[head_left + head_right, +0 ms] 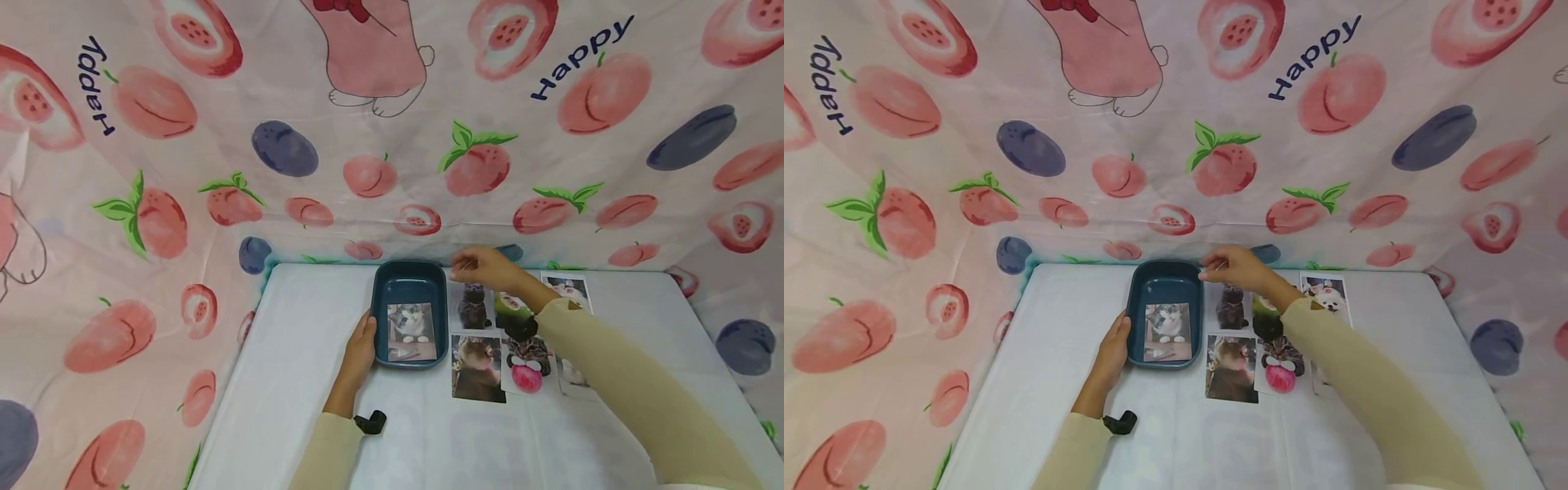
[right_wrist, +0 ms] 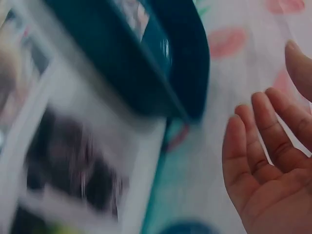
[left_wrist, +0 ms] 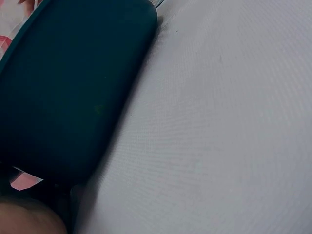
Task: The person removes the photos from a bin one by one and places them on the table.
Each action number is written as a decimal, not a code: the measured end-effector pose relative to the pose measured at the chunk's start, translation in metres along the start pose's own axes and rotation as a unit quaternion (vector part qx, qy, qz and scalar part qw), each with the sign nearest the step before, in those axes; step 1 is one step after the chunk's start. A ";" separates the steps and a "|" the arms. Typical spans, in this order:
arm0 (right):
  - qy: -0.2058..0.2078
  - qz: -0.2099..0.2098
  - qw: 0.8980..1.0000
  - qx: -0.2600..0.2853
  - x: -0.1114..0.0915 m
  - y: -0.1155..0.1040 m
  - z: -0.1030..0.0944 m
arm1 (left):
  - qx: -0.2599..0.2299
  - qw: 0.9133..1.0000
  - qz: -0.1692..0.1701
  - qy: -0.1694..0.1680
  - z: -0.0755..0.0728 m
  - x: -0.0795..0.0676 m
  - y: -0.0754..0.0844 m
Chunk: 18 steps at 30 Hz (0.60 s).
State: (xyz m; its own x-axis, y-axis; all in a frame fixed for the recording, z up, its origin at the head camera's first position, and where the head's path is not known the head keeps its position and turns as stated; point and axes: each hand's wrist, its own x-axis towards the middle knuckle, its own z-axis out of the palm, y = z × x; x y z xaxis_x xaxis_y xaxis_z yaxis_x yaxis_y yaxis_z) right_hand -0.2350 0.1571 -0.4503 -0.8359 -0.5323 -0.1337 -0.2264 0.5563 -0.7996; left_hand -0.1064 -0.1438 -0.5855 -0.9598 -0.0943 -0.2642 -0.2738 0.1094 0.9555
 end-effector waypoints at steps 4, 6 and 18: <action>-0.038 -0.009 0.999 0.001 0.018 -0.012 0.033 | 0.005 1.000 -0.004 0.002 0.001 0.000 0.001; -0.050 -0.012 0.999 -0.004 0.026 -0.017 0.047 | 0.005 1.000 -0.005 0.003 0.001 -0.001 0.001; -0.060 0.028 0.996 -0.060 0.061 -0.018 0.097 | 0.000 1.000 -0.008 0.001 0.001 -0.001 0.003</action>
State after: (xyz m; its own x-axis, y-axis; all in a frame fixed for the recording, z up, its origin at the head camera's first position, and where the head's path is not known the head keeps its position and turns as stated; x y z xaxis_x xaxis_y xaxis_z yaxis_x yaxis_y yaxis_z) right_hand -0.2331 0.0528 -0.5013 -0.7845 -0.5671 -0.2508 -0.2456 0.6555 -0.7141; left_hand -0.1060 -0.1428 -0.5826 -0.9554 -0.0986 -0.2782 -0.2882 0.1080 0.9514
